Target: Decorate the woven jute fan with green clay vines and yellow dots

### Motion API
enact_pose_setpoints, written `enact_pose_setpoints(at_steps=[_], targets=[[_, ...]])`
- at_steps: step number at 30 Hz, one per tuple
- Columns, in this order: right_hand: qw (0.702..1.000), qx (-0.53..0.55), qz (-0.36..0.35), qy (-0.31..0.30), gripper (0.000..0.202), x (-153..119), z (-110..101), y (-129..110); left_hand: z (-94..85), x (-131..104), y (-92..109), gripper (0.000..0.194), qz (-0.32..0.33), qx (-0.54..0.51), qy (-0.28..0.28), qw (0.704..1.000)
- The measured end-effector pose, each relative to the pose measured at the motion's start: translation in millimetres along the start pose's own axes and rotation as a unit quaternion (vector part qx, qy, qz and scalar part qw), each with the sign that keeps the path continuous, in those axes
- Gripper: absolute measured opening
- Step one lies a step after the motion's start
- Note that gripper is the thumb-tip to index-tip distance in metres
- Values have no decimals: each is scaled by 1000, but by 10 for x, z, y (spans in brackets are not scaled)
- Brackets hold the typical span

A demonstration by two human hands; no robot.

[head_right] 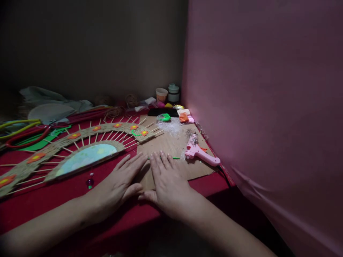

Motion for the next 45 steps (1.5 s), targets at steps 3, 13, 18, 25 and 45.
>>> enact_pose_setpoints(at_steps=[3,13,18,25,45], targets=[[1000,-8,-6,2,90,-71,47,-36,18,-81,52,71,8,11,-3,1000],[1000,4,23,20,94,103,-153,185,-173,161,-169,63,-68,-32,20,997],[999,-13,51,3,91,99,-140,212,-86,192,-78,69,-34,-41,9,999],[998,-40,42,-19,87,-165,-1,71,24,1,107,71,7,9,-34,999],[999,-34,-6,6,83,-107,63,48,0,-35,171,76,12,9,-36,999]])
Point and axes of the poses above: each hand's wrist, its own x-axis towards the middle knuckle, its own z-axis out of the palm, y = z × x, the point moved 2 cm from there along x, towards the middle knuckle, and after that the axes turned 2 degrees about -z, right-handed, at the moved point
